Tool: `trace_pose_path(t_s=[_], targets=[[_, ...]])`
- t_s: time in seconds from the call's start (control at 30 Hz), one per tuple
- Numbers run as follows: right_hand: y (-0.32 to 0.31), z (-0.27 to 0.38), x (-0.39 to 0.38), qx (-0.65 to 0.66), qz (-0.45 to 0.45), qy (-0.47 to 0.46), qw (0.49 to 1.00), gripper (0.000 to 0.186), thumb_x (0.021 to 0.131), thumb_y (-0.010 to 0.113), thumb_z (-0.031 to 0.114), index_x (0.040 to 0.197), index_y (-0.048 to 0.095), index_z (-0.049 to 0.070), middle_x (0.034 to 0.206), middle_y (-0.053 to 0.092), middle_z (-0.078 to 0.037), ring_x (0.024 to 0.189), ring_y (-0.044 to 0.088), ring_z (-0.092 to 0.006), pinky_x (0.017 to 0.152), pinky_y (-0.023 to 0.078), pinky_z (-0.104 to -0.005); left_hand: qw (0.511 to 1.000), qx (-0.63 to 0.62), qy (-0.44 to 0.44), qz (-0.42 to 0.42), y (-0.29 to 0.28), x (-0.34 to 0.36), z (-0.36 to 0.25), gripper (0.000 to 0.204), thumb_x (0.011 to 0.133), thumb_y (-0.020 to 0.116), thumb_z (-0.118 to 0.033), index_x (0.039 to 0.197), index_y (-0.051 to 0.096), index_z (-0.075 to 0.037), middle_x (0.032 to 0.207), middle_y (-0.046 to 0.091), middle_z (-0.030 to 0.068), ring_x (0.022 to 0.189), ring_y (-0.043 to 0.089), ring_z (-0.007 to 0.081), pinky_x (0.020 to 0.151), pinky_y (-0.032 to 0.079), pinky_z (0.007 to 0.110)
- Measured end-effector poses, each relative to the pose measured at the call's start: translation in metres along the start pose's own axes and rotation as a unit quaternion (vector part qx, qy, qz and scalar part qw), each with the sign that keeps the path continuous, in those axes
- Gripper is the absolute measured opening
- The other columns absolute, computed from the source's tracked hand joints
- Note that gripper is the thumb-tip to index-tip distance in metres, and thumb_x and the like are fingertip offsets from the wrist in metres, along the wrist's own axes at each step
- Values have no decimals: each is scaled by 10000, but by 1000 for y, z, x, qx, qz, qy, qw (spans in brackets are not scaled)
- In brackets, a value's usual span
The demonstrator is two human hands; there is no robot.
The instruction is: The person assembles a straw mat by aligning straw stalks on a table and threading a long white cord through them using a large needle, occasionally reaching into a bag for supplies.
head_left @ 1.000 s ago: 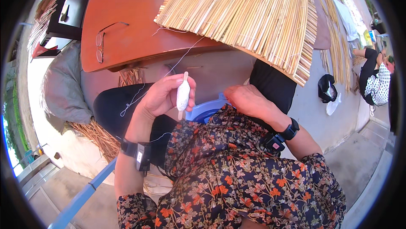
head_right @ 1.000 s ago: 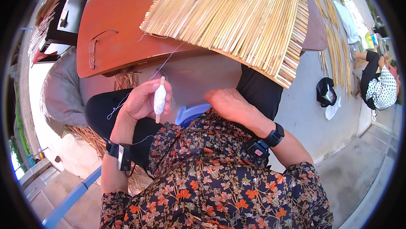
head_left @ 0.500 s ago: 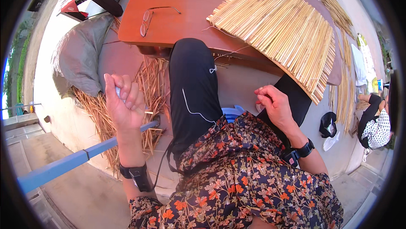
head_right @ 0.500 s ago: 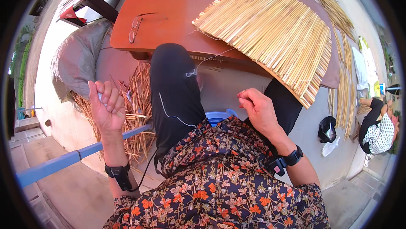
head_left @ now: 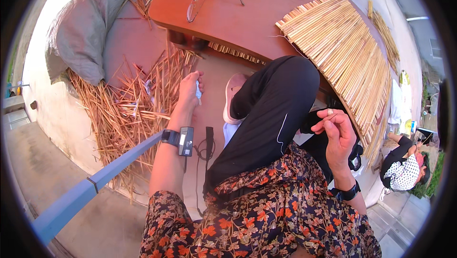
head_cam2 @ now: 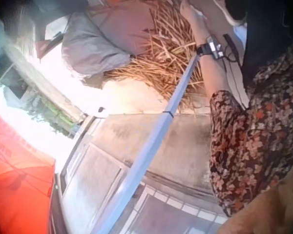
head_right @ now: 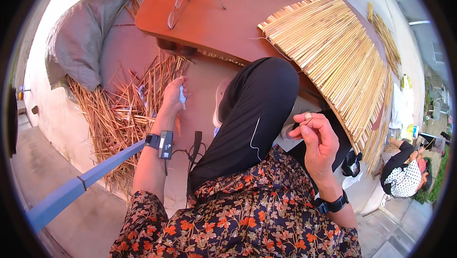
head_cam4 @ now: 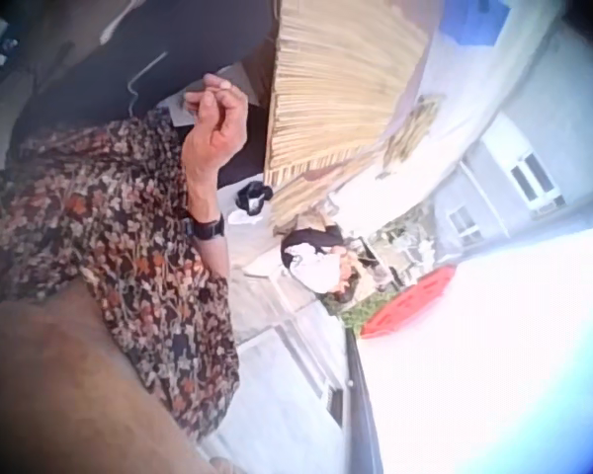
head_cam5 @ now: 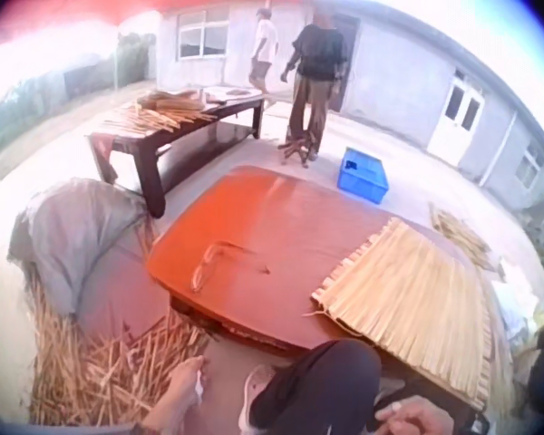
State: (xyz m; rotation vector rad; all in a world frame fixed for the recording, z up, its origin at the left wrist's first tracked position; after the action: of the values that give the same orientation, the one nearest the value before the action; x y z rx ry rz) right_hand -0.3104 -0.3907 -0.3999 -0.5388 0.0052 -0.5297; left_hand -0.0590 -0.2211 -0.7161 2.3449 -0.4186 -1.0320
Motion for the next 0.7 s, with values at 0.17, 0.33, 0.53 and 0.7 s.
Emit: trace_pose_path(t_s=[0.17, 0.33, 0.53, 0.7], targets=[[11, -1, 6, -40, 44, 4, 998, 52, 905, 508, -22, 902, 555, -45, 1000, 600, -151, 717, 638, -134, 655, 529, -233, 999, 4, -24, 25, 24, -8, 7, 186, 941, 527, -213, 964, 553, -30, 598, 398, -39, 464, 373, 67, 403, 285, 217], [1, -7, 3, -26, 81, 2, 996, 23, 867, 563, -26, 885, 577, -29, 932, 619, -121, 708, 630, -154, 646, 519, -255, 996, 35, -85, 18, 27, -33, 61, 213, 971, 474, -241, 936, 516, -35, 593, 359, -33, 431, 320, 60, 381, 239, 212], [-34, -33, -33, -4, 58, 2, 998, 39, 878, 571, 22, 901, 579, -8, 831, 604, -85, 678, 613, -166, 622, 491, -265, 986, 89, -135, 30, 27, -56, 78, 195, 955, 515, -268, 946, 539, -75, 584, 358, -61, 443, 318, 31, 382, 246, 176], [-46, -62, -57, -60, 36, 87, 994, 90, 874, 585, 86, 887, 599, -1, 800, 625, -109, 727, 618, -211, 674, 491, -305, 985, 116, -73, 109, 63, -45, 21, 253, 942, 539, -242, 1087, 551, -36, 683, 479, -27, 475, 389, 52, 405, 287, 181]])
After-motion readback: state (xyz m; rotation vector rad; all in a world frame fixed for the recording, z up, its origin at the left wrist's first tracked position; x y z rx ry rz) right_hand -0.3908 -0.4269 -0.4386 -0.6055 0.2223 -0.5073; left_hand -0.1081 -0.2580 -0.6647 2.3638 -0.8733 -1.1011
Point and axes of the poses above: each hand's wrist, its own x-axis towards the middle knuckle, its own y-axis out of the palm, z = x × y, the point moved 3 cm from there along x, towards the middle knuckle
